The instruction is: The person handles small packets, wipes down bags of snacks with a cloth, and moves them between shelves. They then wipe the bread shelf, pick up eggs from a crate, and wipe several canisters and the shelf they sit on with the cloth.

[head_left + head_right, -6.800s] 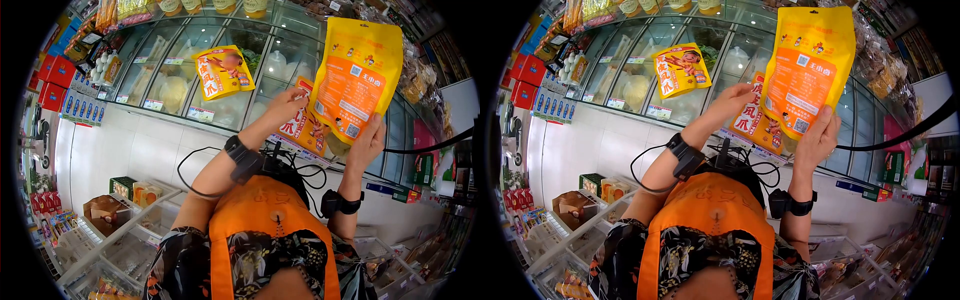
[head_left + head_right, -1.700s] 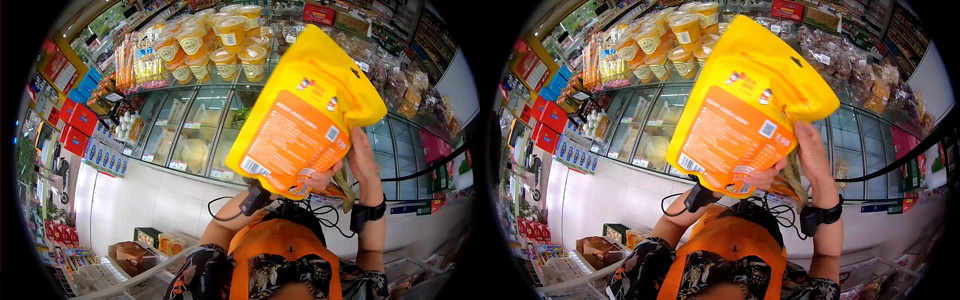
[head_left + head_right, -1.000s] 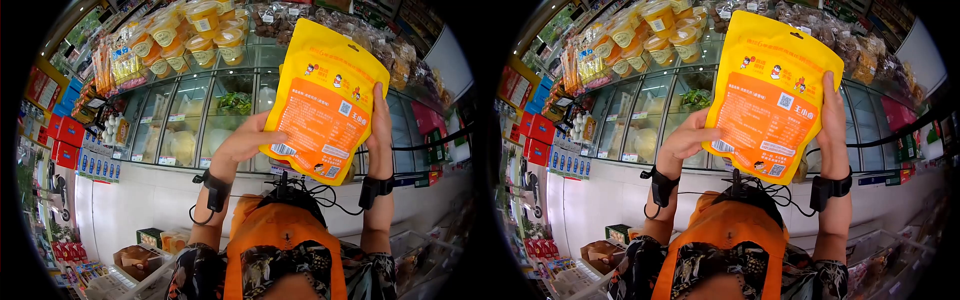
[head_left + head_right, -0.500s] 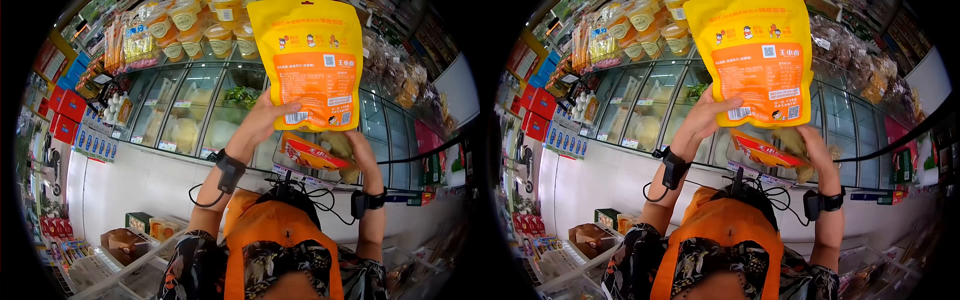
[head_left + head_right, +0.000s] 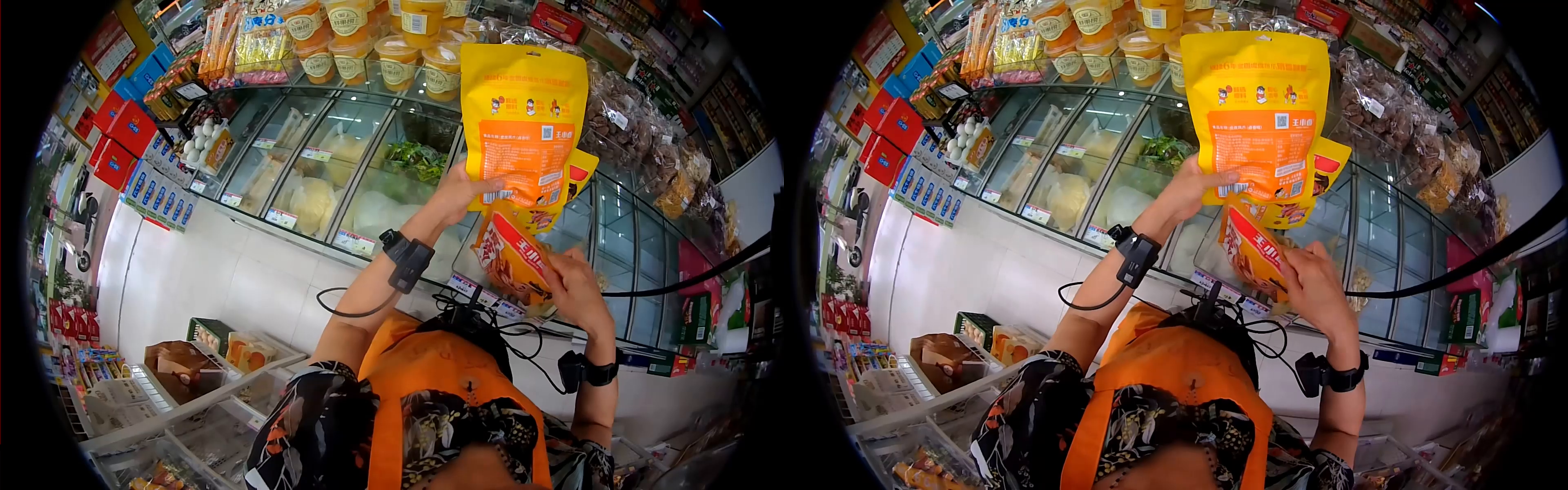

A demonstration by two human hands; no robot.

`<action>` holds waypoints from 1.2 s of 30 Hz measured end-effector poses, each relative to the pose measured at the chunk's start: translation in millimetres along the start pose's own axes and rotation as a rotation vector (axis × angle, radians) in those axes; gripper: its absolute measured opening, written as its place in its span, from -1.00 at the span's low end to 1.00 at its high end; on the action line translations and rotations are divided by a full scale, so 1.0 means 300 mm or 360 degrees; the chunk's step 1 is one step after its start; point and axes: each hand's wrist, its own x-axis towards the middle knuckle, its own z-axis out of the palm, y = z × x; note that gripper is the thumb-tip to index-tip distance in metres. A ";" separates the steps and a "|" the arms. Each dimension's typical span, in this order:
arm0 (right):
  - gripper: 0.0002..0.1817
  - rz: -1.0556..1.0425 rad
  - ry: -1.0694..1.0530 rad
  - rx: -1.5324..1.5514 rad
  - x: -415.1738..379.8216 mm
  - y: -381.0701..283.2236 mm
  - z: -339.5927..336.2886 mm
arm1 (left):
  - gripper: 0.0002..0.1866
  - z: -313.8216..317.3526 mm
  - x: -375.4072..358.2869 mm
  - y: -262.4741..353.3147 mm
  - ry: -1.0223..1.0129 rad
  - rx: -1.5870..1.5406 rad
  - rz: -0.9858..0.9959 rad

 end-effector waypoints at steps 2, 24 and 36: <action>-0.77 0.0098 0.0047 0.0056 -0.013 0.015 0.009 | -0.51 -0.007 -0.006 -0.018 -0.0042 -0.0067 -0.0036; -0.33 0.0592 -0.0373 0.1131 0.003 0.030 -0.028 | -0.53 0.024 -0.005 -0.078 -0.0113 -0.0270 -0.0176; -0.58 0.0390 -0.0334 0.1026 0.017 0.054 0.036 | -0.52 0.021 0.000 -0.097 -0.0111 -0.0229 -0.0181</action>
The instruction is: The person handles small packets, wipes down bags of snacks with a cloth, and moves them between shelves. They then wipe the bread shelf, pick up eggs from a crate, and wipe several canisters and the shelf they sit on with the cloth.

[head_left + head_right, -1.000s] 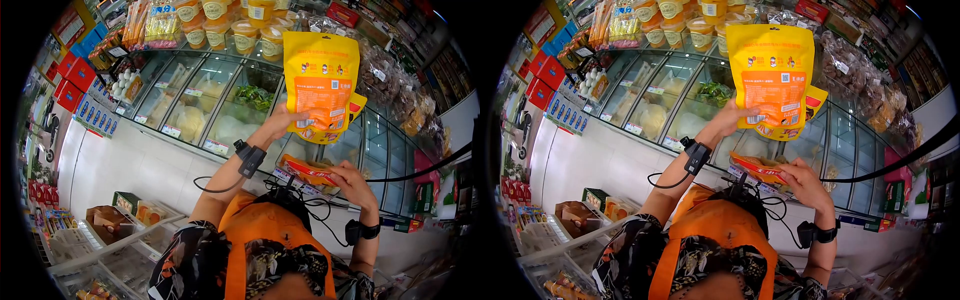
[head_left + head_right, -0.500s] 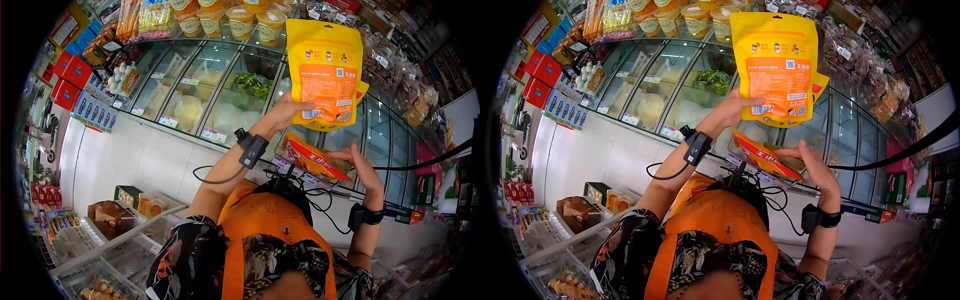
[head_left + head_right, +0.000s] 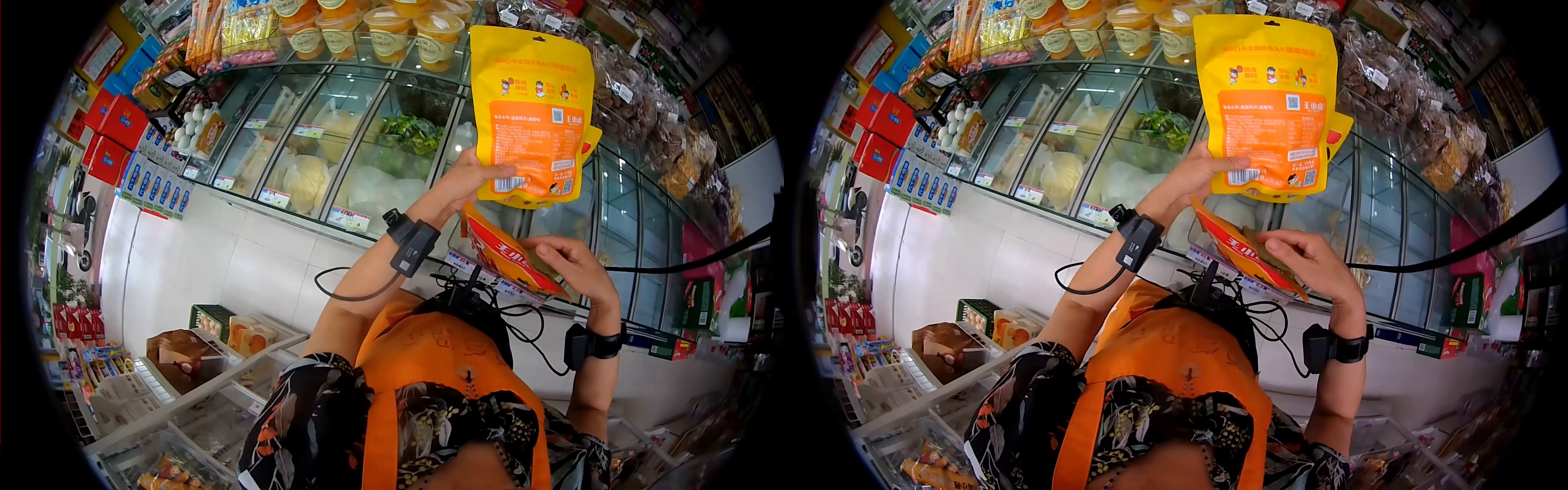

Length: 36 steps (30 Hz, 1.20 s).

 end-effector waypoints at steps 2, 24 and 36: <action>-0.57 0.0011 -0.0003 0.0018 0.001 -0.001 0.004 | -0.52 0.000 -0.001 0.000 -0.0006 0.0003 0.0002; -0.26 0.0272 0.0151 0.0705 0.158 -0.039 -0.088 | -0.31 0.140 -0.096 0.027 -0.0292 0.2022 0.0737; -0.45 0.0030 0.0922 0.0426 0.165 -0.029 -0.048 | -0.18 0.120 -0.144 -0.007 -0.0186 0.2246 0.0876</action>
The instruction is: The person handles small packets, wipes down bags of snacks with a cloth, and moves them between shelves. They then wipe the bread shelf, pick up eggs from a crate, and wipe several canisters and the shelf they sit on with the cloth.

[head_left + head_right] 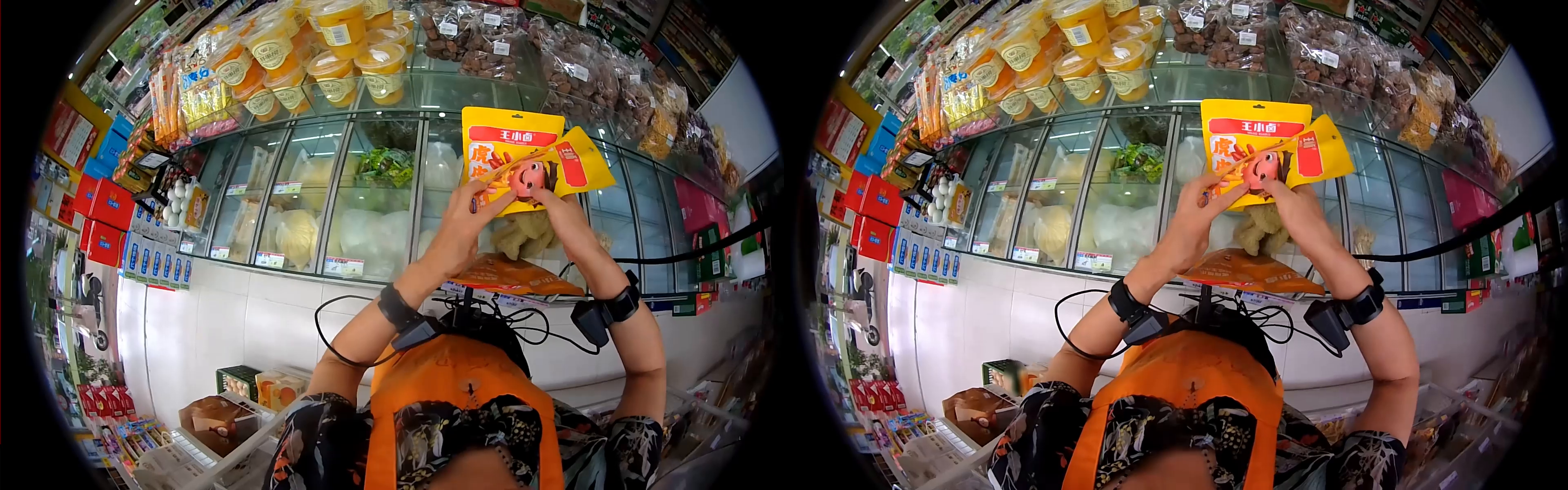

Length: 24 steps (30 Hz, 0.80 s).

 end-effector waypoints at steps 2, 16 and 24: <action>-0.52 -0.0095 0.0036 -0.0139 0.001 0.022 -0.020 | -0.26 -0.004 -0.010 -0.010 -0.0053 -0.0022 -0.0038; -0.72 -0.0203 -0.0034 -0.0082 0.132 0.235 -0.085 | -0.49 -0.023 -0.029 -0.222 0.0504 0.0054 -0.0463; -0.67 0.0048 0.0296 -0.0412 0.181 0.467 -0.133 | -0.30 0.094 -0.102 -0.349 0.0323 -0.0400 -0.1060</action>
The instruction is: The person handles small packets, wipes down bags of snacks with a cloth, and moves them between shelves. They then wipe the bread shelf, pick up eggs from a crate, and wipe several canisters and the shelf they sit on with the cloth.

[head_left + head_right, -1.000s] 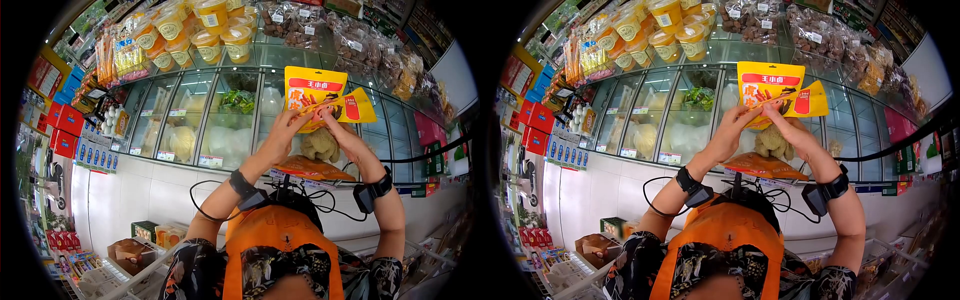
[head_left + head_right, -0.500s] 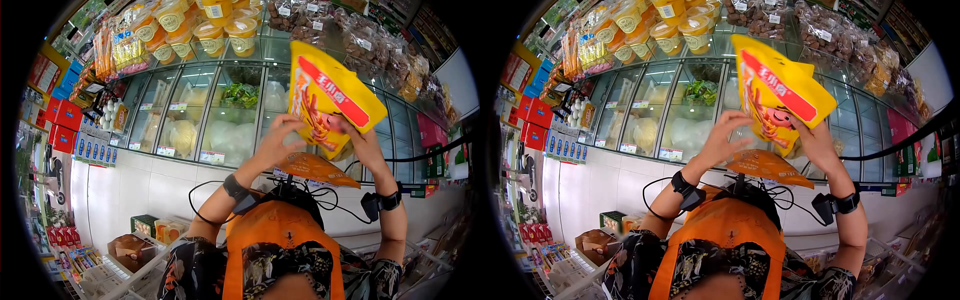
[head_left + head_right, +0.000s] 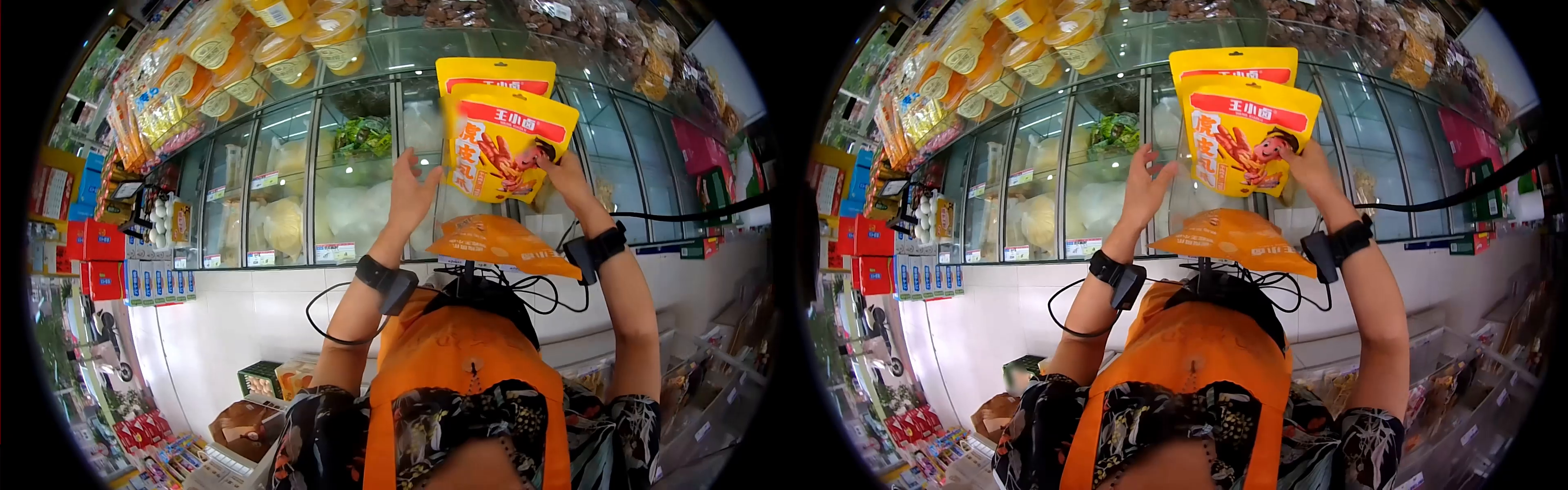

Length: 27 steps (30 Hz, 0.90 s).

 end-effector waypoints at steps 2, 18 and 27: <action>-0.62 0.0072 0.0120 -0.0731 0.014 -0.016 0.018 | -0.31 -0.007 -0.008 0.024 -0.0251 -0.0159 -0.0292; -0.61 -0.0092 0.0270 -0.0028 -0.293 -0.132 -0.082 | -0.39 -0.141 -0.004 0.198 -0.0672 0.0083 0.0513; -0.83 -0.0017 0.0841 0.0337 -0.745 -0.490 -0.244 | -0.34 -0.229 -0.061 0.249 -0.1687 0.0283 0.0670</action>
